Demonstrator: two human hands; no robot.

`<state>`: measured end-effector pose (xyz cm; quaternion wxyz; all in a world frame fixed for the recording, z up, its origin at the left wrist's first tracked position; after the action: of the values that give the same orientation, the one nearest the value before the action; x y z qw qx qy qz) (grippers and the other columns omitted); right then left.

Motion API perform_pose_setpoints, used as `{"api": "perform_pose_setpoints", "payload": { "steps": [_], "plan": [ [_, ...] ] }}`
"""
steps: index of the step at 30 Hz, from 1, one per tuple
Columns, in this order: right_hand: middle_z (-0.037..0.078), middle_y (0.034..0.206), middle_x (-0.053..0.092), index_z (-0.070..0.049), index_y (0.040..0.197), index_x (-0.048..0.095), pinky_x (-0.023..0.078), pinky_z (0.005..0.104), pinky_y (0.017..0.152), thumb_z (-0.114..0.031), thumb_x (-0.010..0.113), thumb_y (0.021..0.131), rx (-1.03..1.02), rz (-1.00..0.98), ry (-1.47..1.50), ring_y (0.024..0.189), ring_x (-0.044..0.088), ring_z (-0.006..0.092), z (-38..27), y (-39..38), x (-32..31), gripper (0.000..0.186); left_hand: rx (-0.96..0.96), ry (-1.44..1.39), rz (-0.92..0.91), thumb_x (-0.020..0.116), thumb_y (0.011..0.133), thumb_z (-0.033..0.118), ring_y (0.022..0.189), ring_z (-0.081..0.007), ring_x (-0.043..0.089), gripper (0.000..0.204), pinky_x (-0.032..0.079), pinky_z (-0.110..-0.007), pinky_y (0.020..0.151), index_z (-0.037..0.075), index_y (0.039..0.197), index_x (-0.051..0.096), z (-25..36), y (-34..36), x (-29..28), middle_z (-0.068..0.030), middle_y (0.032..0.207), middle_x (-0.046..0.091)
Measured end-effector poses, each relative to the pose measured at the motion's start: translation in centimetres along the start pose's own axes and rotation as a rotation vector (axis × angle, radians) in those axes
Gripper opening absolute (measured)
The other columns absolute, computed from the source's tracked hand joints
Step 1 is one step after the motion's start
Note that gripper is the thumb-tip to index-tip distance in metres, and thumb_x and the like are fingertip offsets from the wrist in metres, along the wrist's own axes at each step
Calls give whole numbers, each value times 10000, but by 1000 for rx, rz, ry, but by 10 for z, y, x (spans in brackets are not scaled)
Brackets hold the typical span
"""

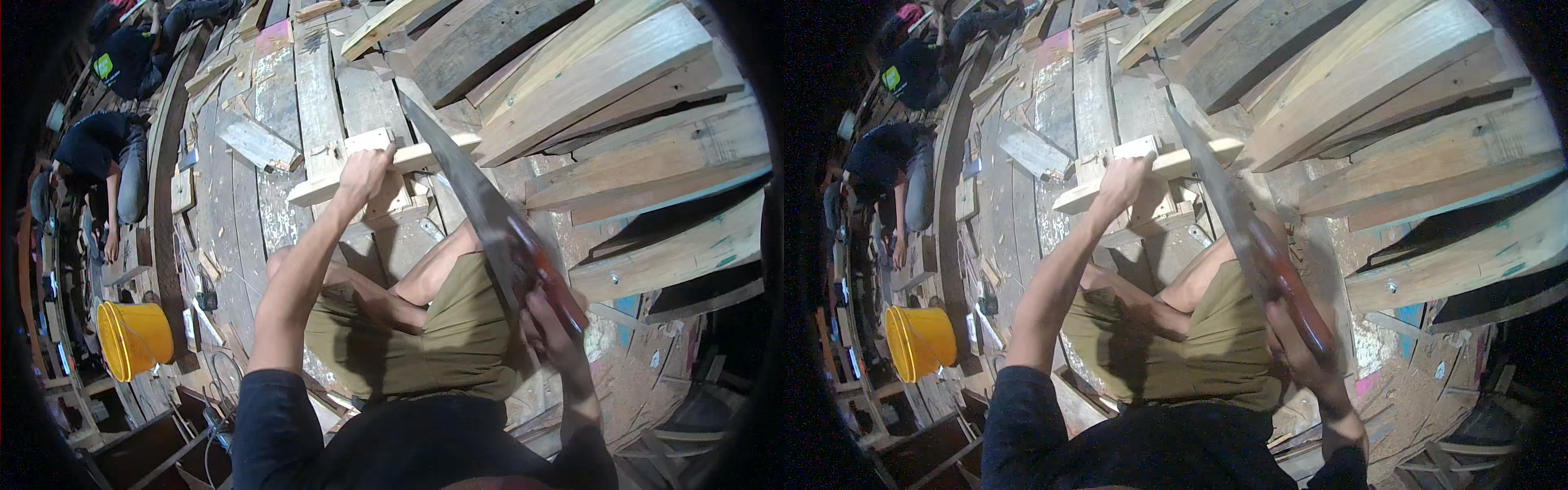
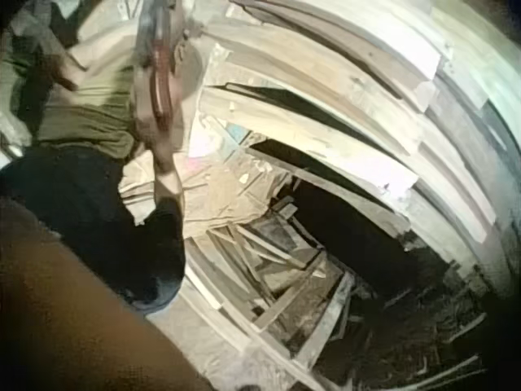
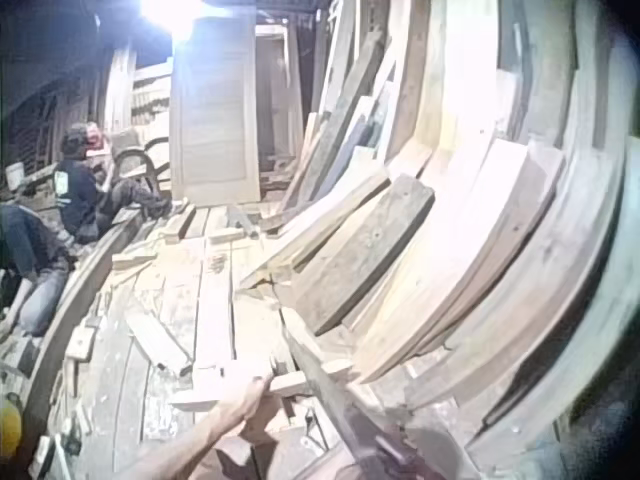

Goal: Cutting a small piece of wood with a hand saw while sitting cross-legged on the workshop floor.

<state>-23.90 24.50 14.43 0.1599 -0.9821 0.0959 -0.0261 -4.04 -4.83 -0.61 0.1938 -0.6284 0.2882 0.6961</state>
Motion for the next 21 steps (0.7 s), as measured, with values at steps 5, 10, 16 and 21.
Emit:
{"api": "perform_pose_setpoints", "payload": {
  "steps": [5,10,16,21],
  "plan": [
    [-77,613,414,-38,1044,584,293,226,428,-120,582,969,-352,-41,-174,474,385,29,30,115,29,111,43,47,79,560,846,42,752,-321,704,279,559,-411,608,70,1123,535,25,-17,6,-150,835,671],
    [-65,623,424,-55,1015,591,288,218,440,-155,603,962,-288,-34,98,490,386,23,36,150,48,114,-94,4,-58,578,812,26,766,-338,692,397,548,-432,623,76,1203,531,13,1,6,-160,918,671],
    [-8,511,415,39,1082,552,328,233,422,-132,508,990,-61,75,21,423,396,59,8,-13,18,199,-8,1,-29,579,810,37,763,-330,690,450,533,-437,624,81,1258,558,-1,4,-10,-150,758,676],
    [-15,534,429,-11,927,530,334,237,428,-146,525,991,-104,-26,-159,431,396,63,26,22,18,150,-76,-79,-36,571,803,26,799,-351,688,451,554,-443,653,57,1251,526,0,-5,1,-178,913,672]
  ]
}}
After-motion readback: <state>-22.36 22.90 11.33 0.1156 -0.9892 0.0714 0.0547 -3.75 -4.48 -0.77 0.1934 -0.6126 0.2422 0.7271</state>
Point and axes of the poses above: each hand's wrist, its own y-axis towards the middle knuckle, its own x-axis out of the palm, z = x × y, the point moved 7 cm from there along y, towards the middle knuckle
